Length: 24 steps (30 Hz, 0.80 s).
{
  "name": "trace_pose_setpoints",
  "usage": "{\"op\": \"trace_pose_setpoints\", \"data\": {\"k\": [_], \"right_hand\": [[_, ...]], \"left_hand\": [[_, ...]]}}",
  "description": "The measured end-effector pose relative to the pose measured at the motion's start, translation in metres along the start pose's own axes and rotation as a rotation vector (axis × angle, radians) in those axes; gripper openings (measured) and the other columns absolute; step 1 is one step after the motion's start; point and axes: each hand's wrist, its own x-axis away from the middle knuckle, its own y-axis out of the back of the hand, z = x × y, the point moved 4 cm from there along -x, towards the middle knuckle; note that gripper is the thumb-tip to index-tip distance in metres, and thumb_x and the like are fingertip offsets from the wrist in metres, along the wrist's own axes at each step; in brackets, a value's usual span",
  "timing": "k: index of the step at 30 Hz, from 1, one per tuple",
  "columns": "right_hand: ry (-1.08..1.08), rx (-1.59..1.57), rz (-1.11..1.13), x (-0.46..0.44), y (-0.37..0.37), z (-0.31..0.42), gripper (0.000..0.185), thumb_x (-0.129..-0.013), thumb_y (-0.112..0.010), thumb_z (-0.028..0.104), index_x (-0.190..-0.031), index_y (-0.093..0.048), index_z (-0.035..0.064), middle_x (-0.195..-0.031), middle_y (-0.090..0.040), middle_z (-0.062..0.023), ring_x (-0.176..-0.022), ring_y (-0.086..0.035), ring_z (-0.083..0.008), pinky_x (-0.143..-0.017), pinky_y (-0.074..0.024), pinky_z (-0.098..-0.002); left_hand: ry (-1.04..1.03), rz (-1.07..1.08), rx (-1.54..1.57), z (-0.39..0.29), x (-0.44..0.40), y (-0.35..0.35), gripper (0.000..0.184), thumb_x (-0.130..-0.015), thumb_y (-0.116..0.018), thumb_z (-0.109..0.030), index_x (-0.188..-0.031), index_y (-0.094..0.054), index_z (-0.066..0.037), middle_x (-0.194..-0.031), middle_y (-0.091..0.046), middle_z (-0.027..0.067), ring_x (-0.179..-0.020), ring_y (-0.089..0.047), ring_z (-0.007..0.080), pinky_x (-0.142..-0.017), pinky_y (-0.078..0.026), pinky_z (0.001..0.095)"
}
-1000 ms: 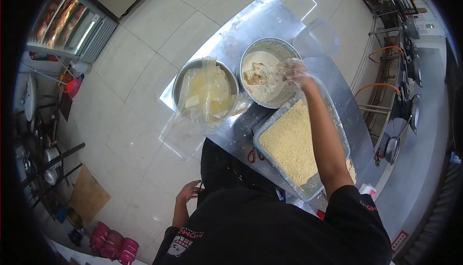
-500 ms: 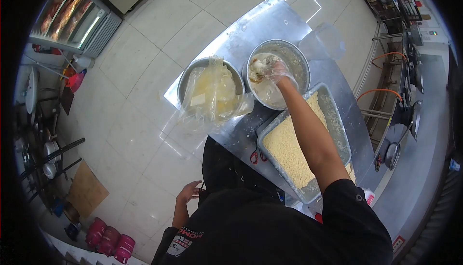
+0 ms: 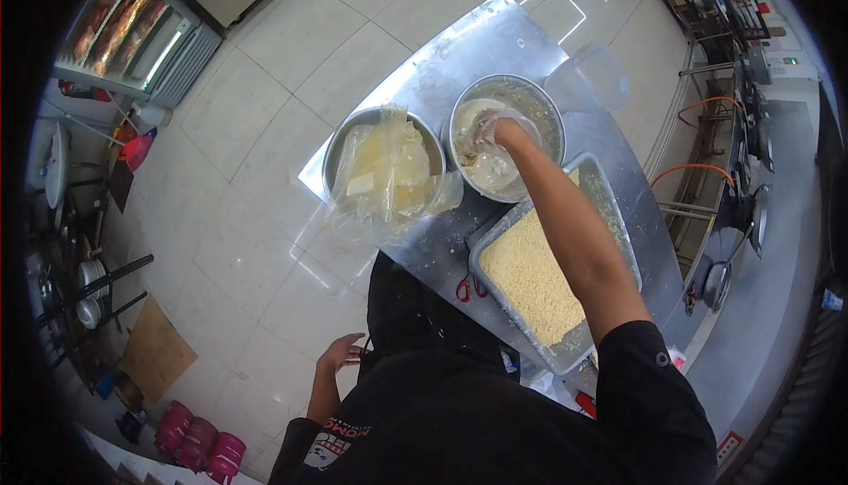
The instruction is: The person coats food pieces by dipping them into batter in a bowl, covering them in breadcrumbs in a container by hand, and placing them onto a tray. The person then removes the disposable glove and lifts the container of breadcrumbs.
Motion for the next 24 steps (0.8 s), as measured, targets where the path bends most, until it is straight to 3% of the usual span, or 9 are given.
{"op": "trace_pose_setpoints", "data": {"k": [4, 5, 12, 15, 17, 19, 21, 24], "right_hand": [[0.023, 0.020, -0.138, 0.034, 0.025, 0.031, 0.037, -0.081, -0.052, 0.029, -0.107, -0.065, 0.0065, -0.117, -0.059, -0.0178, -0.108, -0.057, -0.0328, -0.093, -0.0441, -0.0422], [0.117, 0.051, -0.200, 0.023, 0.011, 0.024, 0.032, -0.078, -0.055, 0.025, -0.100, -0.067, 0.0040, -0.109, -0.062, -0.0192, -0.097, -0.061, -0.0351, -0.086, -0.0471, -0.0424], [0.129, 0.168, -0.069, 0.005, -0.031, 0.019, 0.033, -0.077, -0.059, 0.023, -0.101, -0.067, 0.0029, -0.110, -0.063, -0.0174, -0.102, -0.060, -0.0336, -0.089, -0.0457, -0.0415], [0.017, 0.017, -0.159, 0.067, 0.038, 0.039, 0.031, -0.076, -0.060, 0.023, -0.100, -0.067, 0.0041, -0.106, -0.065, -0.0166, -0.101, -0.060, -0.0324, -0.089, -0.0454, -0.0392], [0.263, -0.014, -0.330, 0.044, 0.011, -0.018, 0.028, -0.076, -0.061, 0.022, -0.098, -0.068, 0.0055, -0.101, -0.066, -0.0155, -0.098, -0.060, -0.0317, -0.087, -0.0464, -0.0388], [0.358, -0.082, -0.383, 0.044, 0.015, -0.044, 0.025, -0.075, -0.062, 0.020, -0.096, -0.068, 0.0069, -0.096, -0.066, -0.0145, -0.094, -0.060, -0.0307, -0.083, -0.0474, -0.0388], [0.304, -0.188, -0.322, 0.058, 0.040, -0.042, 0.022, -0.074, -0.063, 0.017, -0.094, -0.069, 0.0082, -0.093, -0.066, -0.0137, -0.090, -0.061, -0.0297, -0.077, -0.0483, -0.0390], [0.420, -0.211, -0.469, 0.071, 0.042, -0.059, 0.021, -0.072, -0.067, 0.018, -0.091, -0.068, 0.0079, -0.088, -0.066, -0.0135, -0.083, -0.062, -0.0286, -0.070, -0.0481, -0.0400]], "left_hand": [[0.002, 0.011, 0.006, -0.004, -0.002, -0.004, 0.048, -0.092, -0.042, -0.037, -0.134, -0.044, -0.014, -0.098, -0.063, 0.0122, -0.091, -0.059, 0.0206, -0.088, -0.044, 0.0382], [0.002, 0.013, -0.002, -0.005, -0.001, -0.005, 0.048, -0.092, -0.042, -0.037, -0.134, -0.044, -0.014, -0.096, -0.063, 0.0118, -0.091, -0.059, 0.0203, -0.087, -0.044, 0.0379], [-0.006, -0.007, -0.001, -0.011, -0.001, -0.015, 0.049, -0.091, -0.042, -0.038, -0.133, -0.045, -0.014, -0.095, -0.063, 0.0107, -0.089, -0.060, 0.0192, -0.086, -0.044, 0.0368], [-0.011, -0.012, 0.004, -0.009, -0.004, -0.016, 0.049, -0.091, -0.042, -0.038, -0.133, -0.045, -0.014, -0.095, -0.063, 0.0108, -0.089, -0.060, 0.0189, -0.086, -0.044, 0.0362], [0.009, -0.013, -0.007, -0.010, -0.004, -0.016, 0.049, -0.091, -0.041, -0.038, -0.133, -0.045, -0.015, -0.096, -0.063, 0.0109, -0.090, -0.060, 0.0187, -0.086, -0.043, 0.0358], [-0.023, 0.013, 0.011, -0.011, -0.006, -0.014, 0.048, -0.091, -0.041, -0.038, -0.133, -0.045, -0.015, -0.097, -0.064, 0.0112, -0.090, -0.060, 0.0186, -0.086, -0.043, 0.0356], [-0.058, 0.019, 0.028, -0.014, -0.009, -0.015, 0.047, -0.091, -0.040, -0.037, -0.133, -0.046, -0.015, -0.098, -0.064, 0.0114, -0.090, -0.060, 0.0183, -0.086, -0.043, 0.0355], [-0.078, 0.012, 0.007, -0.019, -0.011, -0.013, 0.046, -0.092, -0.039, -0.036, -0.133, -0.046, -0.015, -0.099, -0.065, 0.0117, -0.089, -0.061, 0.0181, -0.085, -0.043, 0.0355]]}}
